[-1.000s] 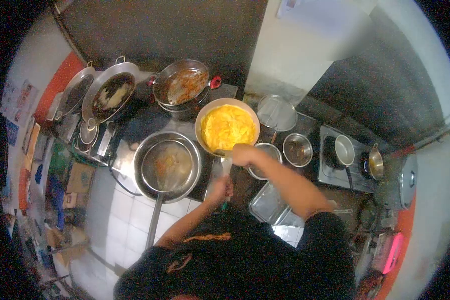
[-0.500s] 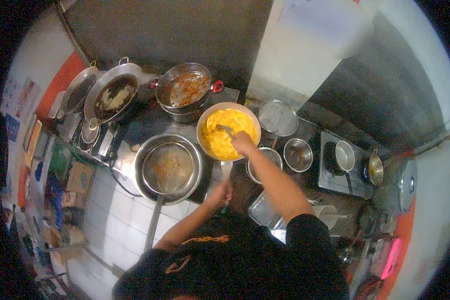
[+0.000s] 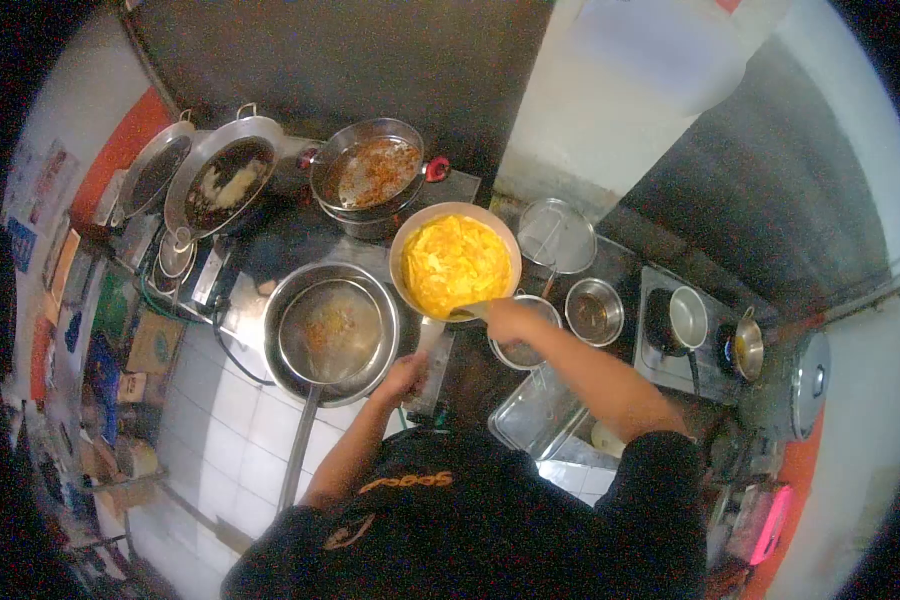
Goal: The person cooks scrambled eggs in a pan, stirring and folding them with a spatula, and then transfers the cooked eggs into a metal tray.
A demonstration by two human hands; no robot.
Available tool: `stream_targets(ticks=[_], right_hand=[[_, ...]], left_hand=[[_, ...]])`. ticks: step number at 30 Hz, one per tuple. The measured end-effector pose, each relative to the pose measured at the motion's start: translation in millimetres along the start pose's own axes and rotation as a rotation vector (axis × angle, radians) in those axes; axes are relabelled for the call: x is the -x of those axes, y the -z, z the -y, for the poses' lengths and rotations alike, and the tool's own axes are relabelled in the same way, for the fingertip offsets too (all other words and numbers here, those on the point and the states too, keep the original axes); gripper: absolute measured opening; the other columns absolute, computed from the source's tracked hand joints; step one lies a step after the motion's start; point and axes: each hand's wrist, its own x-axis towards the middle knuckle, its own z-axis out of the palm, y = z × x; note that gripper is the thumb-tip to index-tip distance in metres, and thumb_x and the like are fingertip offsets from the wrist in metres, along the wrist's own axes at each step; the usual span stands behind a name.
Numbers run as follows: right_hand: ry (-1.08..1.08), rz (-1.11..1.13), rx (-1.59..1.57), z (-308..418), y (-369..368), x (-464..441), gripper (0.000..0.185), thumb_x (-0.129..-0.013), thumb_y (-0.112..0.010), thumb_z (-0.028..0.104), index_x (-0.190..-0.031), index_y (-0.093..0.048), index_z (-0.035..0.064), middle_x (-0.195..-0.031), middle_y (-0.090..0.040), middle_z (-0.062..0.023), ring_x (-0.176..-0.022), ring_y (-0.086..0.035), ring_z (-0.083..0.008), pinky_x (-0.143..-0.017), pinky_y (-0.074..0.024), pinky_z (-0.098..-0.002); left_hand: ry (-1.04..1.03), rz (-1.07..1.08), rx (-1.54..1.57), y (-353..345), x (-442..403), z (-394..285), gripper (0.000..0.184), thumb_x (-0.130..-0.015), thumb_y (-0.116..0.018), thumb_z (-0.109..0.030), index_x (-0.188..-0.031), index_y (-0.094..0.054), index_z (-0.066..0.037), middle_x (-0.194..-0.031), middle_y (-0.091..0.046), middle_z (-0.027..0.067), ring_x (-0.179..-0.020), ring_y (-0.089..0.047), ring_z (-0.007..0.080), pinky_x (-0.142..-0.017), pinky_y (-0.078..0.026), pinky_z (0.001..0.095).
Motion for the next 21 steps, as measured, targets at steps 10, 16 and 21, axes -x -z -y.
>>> stream_targets(ticks=[10, 16, 21], right_hand=[[-0.014, -0.556, -0.194, -49, -89, -138, 0.031, -0.078, -0.054, 0.015, -0.105, -0.064, 0.0038, -0.088, -0.063, -0.0259, -0.082, -0.062, -0.0398, -0.073, -0.0491, -0.0455], [-0.029, -0.347, -0.311, -15, 49, -73, 0.023, -0.076, -0.054, 0.013, -0.082, -0.065, -0.0053, -0.078, -0.064, -0.0246, -0.065, -0.065, -0.0344, -0.063, -0.0520, -0.0412], [-0.122, -0.433, -0.306, -9, 23, -111, 0.021, -0.074, -0.052, 0.008, -0.084, -0.065, -0.0066, -0.074, -0.065, -0.0227, -0.060, -0.065, -0.0320, -0.058, -0.0522, -0.0397]], left_hand=[[0.005, 0.086, 0.016, 6, -5, 1, 0.039, -0.090, -0.051, -0.048, -0.085, -0.048, -0.009, -0.057, -0.040, -0.0015, -0.044, -0.036, 0.0093, -0.040, -0.031, 0.0247], [0.011, 0.037, 0.032, 1, 2, -3, 0.040, -0.090, -0.051, -0.049, -0.084, -0.048, -0.010, -0.057, -0.041, -0.0014, -0.044, -0.038, 0.0098, -0.041, -0.032, 0.0256], [-0.017, 0.067, 0.007, -1, 6, -8, 0.041, -0.090, -0.051, -0.049, -0.085, -0.049, -0.009, -0.059, -0.042, -0.0009, -0.045, -0.038, 0.0100, -0.042, -0.033, 0.0253]])
